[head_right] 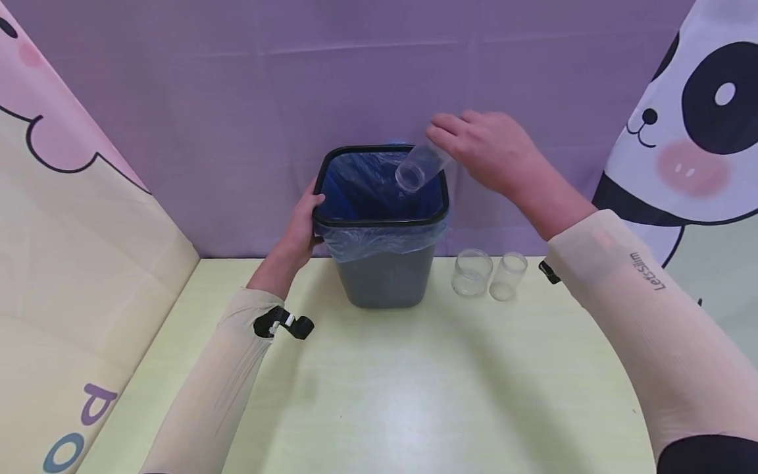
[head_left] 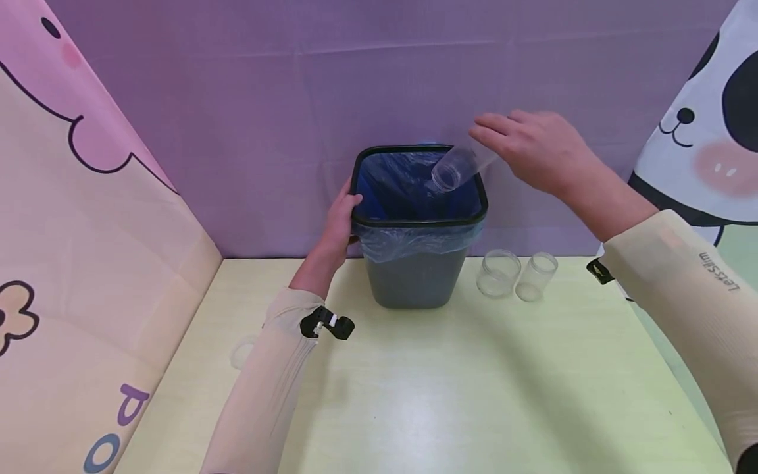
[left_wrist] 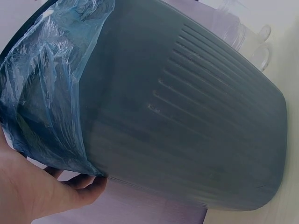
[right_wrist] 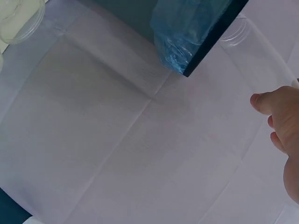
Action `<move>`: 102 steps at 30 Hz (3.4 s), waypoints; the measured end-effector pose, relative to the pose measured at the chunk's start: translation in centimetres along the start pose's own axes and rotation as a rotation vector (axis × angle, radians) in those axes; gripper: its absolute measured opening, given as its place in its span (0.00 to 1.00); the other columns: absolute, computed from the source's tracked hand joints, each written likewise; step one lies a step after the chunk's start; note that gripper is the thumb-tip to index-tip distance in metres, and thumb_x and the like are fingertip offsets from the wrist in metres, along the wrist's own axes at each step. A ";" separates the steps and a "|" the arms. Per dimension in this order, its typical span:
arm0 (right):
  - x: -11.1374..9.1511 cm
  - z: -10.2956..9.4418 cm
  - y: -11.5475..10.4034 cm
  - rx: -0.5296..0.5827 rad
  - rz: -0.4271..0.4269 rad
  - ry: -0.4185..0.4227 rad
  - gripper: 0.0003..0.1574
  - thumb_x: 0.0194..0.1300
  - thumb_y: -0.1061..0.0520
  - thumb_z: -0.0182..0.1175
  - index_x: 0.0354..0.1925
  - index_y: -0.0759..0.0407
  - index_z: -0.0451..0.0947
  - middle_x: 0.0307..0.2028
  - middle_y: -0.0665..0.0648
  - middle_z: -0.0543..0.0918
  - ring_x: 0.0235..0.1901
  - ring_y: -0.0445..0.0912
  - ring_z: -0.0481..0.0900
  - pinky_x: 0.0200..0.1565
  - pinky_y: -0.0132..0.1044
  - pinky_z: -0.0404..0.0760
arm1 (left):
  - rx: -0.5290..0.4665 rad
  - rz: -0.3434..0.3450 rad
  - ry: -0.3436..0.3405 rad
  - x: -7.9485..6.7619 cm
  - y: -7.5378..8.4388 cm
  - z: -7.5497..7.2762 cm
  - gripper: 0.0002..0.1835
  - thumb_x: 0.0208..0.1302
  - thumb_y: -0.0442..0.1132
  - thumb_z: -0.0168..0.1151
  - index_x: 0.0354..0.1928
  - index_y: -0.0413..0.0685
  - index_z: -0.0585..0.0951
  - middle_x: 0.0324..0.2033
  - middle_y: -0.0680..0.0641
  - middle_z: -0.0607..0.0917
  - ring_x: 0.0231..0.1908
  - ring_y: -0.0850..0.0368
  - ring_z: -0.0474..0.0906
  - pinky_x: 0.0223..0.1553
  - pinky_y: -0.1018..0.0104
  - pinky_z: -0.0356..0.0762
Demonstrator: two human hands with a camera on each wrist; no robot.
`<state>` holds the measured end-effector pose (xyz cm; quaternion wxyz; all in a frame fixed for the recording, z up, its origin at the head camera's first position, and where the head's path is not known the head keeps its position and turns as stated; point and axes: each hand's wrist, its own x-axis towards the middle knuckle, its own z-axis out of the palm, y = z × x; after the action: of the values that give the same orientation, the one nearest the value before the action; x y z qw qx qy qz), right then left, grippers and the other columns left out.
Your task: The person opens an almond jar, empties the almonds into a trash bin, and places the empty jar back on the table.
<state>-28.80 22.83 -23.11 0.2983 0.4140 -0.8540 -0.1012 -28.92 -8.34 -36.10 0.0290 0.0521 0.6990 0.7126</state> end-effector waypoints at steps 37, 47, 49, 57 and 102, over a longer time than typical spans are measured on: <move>-7.8 4.0 0.8 0.672 1.179 0.704 0.37 0.48 0.46 0.65 0.55 0.43 0.63 0.48 0.45 0.70 0.47 0.39 0.66 0.44 0.30 0.66 | 0.010 -0.006 0.012 0.3 -1.4 -0.7 0.25 0.62 0.53 0.39 0.62 0.80 0.57 0.60 0.56 0.60 0.54 0.49 0.59 0.48 0.41 0.57; -10.4 4.5 0.8 1.037 1.334 0.782 0.37 0.46 0.49 0.67 0.55 0.46 0.65 0.50 0.50 0.69 0.49 0.42 0.66 0.49 0.32 0.68 | -0.003 0.006 0.018 0.1 -1.4 -0.8 0.25 0.61 0.52 0.39 0.62 0.79 0.57 0.59 0.55 0.61 0.54 0.48 0.59 0.47 0.41 0.58; -11.0 4.9 1.1 1.092 1.349 0.794 0.39 0.45 0.49 0.68 0.55 0.47 0.63 0.51 0.50 0.68 0.50 0.41 0.65 0.51 0.33 0.66 | -0.006 0.010 0.014 0.1 -1.4 -0.8 0.25 0.62 0.53 0.39 0.62 0.78 0.57 0.59 0.55 0.61 0.54 0.48 0.60 0.47 0.42 0.58; -12.6 5.5 1.0 1.207 1.451 0.749 0.41 0.44 0.49 0.69 0.55 0.45 0.59 0.55 0.48 0.65 0.56 0.41 0.59 0.58 0.40 0.55 | -0.014 0.028 0.003 -0.2 -1.3 -0.6 0.25 0.63 0.54 0.38 0.64 0.76 0.55 0.61 0.55 0.59 0.56 0.48 0.58 0.48 0.41 0.56; -23.8 18.4 -5.9 0.638 1.692 0.315 0.42 0.42 0.37 0.65 0.49 0.62 0.66 0.44 0.56 0.69 0.48 0.48 0.63 0.50 0.41 0.60 | -0.033 0.061 0.008 0.3 -1.9 -0.8 0.26 0.62 0.56 0.39 0.64 0.73 0.57 0.58 0.53 0.63 0.53 0.48 0.61 0.48 0.44 0.58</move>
<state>-24.49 36.00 -50.48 0.2575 -0.2774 -0.8093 0.4492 -29.40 -9.02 -38.03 0.0054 0.0701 0.6853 0.7248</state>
